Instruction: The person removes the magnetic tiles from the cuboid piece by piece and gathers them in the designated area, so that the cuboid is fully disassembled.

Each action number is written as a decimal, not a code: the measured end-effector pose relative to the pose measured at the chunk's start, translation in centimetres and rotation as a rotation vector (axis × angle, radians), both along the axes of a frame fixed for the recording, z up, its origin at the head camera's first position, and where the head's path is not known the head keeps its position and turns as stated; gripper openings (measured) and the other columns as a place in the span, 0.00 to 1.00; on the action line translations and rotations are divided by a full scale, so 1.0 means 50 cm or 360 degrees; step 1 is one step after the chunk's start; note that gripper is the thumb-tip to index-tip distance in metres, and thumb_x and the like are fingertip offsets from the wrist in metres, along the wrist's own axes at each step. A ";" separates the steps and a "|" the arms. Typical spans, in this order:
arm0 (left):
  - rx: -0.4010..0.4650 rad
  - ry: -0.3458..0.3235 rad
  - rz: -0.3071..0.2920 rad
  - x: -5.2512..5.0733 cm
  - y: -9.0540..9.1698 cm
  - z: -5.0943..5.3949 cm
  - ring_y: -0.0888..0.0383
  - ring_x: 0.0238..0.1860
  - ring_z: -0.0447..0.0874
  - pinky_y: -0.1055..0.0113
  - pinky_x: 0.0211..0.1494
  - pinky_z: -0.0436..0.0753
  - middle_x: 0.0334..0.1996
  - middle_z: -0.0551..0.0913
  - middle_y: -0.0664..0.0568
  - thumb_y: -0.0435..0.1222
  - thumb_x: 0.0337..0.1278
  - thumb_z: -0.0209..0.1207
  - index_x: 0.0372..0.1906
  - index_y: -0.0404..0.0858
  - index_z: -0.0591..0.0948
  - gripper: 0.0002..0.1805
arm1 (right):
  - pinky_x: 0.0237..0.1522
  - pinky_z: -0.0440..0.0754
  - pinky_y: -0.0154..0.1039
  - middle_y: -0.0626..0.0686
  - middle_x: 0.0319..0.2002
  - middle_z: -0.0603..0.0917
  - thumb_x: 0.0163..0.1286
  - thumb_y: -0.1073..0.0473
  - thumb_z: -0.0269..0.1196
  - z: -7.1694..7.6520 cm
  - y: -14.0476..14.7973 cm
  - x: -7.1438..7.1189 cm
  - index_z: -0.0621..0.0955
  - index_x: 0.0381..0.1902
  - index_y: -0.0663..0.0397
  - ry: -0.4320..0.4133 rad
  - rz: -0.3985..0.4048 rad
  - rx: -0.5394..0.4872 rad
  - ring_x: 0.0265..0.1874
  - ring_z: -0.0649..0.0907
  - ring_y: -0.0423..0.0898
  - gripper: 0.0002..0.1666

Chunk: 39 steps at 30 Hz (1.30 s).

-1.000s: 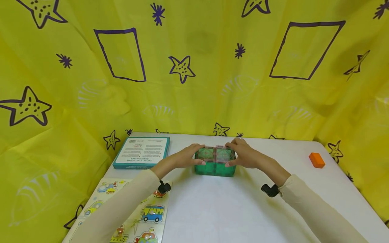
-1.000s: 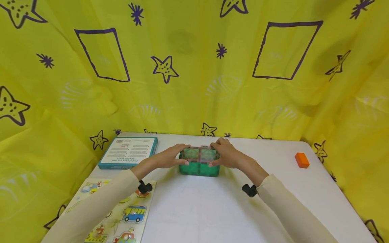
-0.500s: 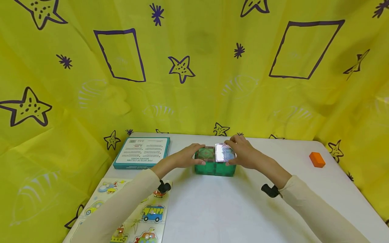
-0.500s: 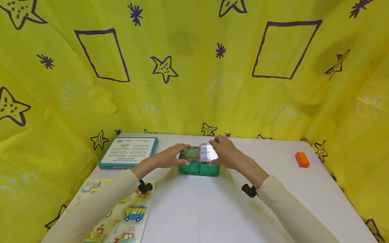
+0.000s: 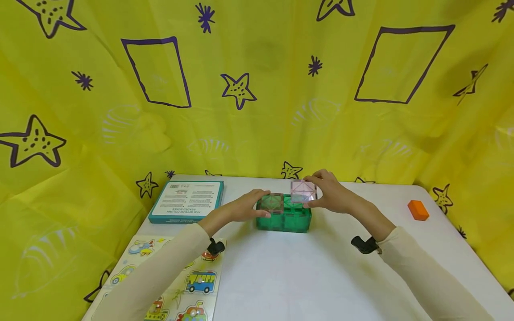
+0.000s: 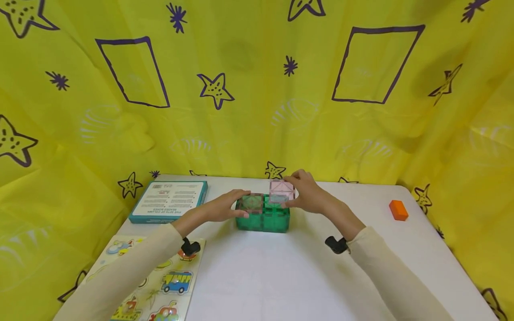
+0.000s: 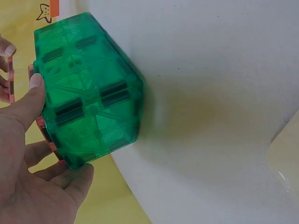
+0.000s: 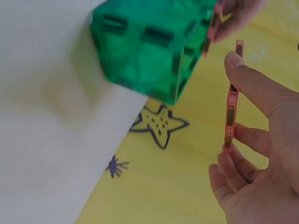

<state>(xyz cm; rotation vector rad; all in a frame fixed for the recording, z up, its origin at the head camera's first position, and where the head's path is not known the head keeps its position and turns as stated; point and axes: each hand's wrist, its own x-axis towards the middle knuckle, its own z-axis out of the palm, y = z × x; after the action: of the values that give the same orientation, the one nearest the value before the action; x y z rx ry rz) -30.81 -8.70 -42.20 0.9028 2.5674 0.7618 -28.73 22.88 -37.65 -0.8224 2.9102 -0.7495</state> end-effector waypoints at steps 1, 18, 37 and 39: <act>0.0005 -0.0001 0.0002 0.000 -0.001 -0.001 0.39 0.83 0.55 0.44 0.83 0.61 0.82 0.56 0.35 0.48 0.75 0.64 0.84 0.35 0.56 0.45 | 0.60 0.77 0.65 0.69 0.65 0.69 0.65 0.51 0.78 0.004 0.009 -0.004 0.72 0.75 0.62 -0.0008 -0.0018 -0.0005 0.63 0.69 0.65 0.46; 0.0005 -0.0002 0.0028 0.009 -0.013 0.002 0.39 0.83 0.55 0.43 0.82 0.61 0.82 0.56 0.35 0.49 0.75 0.64 0.84 0.36 0.56 0.45 | 0.55 0.74 0.72 0.79 0.64 0.62 0.68 0.50 0.76 -0.014 0.217 -0.048 0.63 0.77 0.74 -0.0182 -0.0315 0.0064 0.61 0.65 0.76 0.54; 0.0015 -0.0024 0.0011 0.011 -0.009 0.002 0.39 0.83 0.55 0.43 0.82 0.62 0.82 0.55 0.35 0.49 0.75 0.63 0.85 0.36 0.55 0.46 | 0.51 0.72 0.77 0.85 0.57 0.66 0.67 0.54 0.74 -0.116 0.375 -0.060 0.62 0.72 0.79 -0.0344 -0.0474 0.0243 0.54 0.68 0.83 0.50; 0.0013 -0.0023 0.0013 0.012 -0.008 0.002 0.39 0.83 0.55 0.43 0.82 0.61 0.82 0.55 0.35 0.49 0.75 0.63 0.85 0.36 0.55 0.46 | 0.50 0.72 0.74 0.84 0.57 0.68 0.66 0.55 0.75 -0.117 0.375 -0.060 0.63 0.69 0.79 -0.0329 -0.0480 0.0222 0.53 0.70 0.82 0.48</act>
<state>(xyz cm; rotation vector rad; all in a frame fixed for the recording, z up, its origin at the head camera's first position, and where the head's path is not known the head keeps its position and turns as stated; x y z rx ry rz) -30.23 -9.11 -42.08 0.8867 2.5590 0.7789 -31.74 41.64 -43.52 -0.2775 2.8858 -0.5954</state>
